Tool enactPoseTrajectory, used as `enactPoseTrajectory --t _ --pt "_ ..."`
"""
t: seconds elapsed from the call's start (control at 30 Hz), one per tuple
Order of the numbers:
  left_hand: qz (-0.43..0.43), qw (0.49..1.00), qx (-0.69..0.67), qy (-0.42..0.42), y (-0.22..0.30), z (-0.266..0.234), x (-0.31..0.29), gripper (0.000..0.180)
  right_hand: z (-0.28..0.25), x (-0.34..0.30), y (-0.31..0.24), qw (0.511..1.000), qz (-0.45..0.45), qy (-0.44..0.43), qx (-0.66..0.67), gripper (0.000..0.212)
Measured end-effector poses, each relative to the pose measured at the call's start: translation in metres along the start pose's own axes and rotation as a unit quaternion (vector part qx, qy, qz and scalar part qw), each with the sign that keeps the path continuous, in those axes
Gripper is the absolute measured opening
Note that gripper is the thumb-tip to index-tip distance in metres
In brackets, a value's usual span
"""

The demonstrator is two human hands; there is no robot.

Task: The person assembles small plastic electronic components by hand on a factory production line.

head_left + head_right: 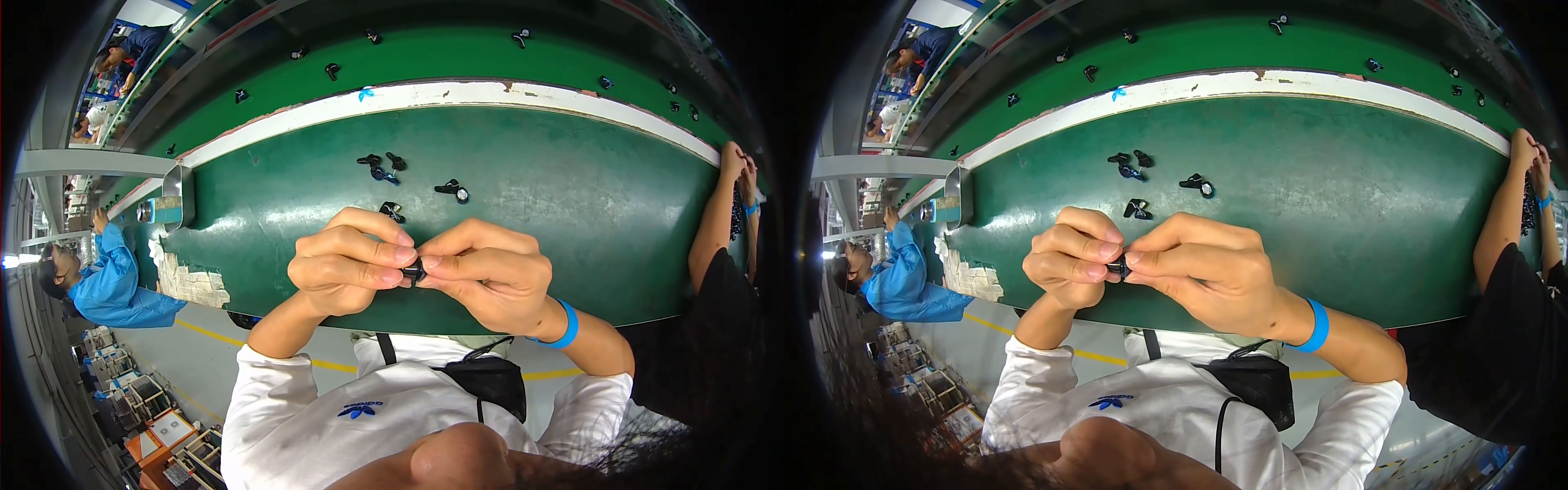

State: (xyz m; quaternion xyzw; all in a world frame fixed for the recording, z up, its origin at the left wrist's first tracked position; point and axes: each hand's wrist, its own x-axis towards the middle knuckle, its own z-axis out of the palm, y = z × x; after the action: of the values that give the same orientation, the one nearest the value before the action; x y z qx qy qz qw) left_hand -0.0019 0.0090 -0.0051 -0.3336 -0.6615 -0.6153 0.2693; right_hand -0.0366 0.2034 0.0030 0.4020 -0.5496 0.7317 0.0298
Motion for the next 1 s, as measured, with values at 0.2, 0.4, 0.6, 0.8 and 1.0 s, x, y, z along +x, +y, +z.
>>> enactPoseTrajectory --t 0.2,0.4,0.6,0.8,1.0 --pt "0.012 1.000 -0.010 -0.018 -0.002 -0.003 0.003 0.020 0.000 0.000 -0.001 1.000 -0.002 0.002 -0.003 0.023" --pt "0.018 1.000 -0.009 -0.016 0.001 -0.002 0.006 0.019 0.000 0.000 -0.001 1.000 0.003 -0.002 0.011 0.022" --pt "0.014 0.999 -0.010 -0.040 0.002 -0.006 0.009 0.016 -0.001 0.000 -0.002 1.000 0.006 -0.016 0.011 0.021" --pt "0.005 0.999 -0.009 -0.045 0.003 -0.006 0.009 0.015 -0.004 0.002 -0.003 0.998 -0.030 -0.037 -0.043 0.017" --pt "0.008 0.998 -0.019 -0.052 0.003 -0.006 0.010 0.014 -0.004 0.002 -0.002 0.998 -0.029 -0.038 -0.040 0.017"
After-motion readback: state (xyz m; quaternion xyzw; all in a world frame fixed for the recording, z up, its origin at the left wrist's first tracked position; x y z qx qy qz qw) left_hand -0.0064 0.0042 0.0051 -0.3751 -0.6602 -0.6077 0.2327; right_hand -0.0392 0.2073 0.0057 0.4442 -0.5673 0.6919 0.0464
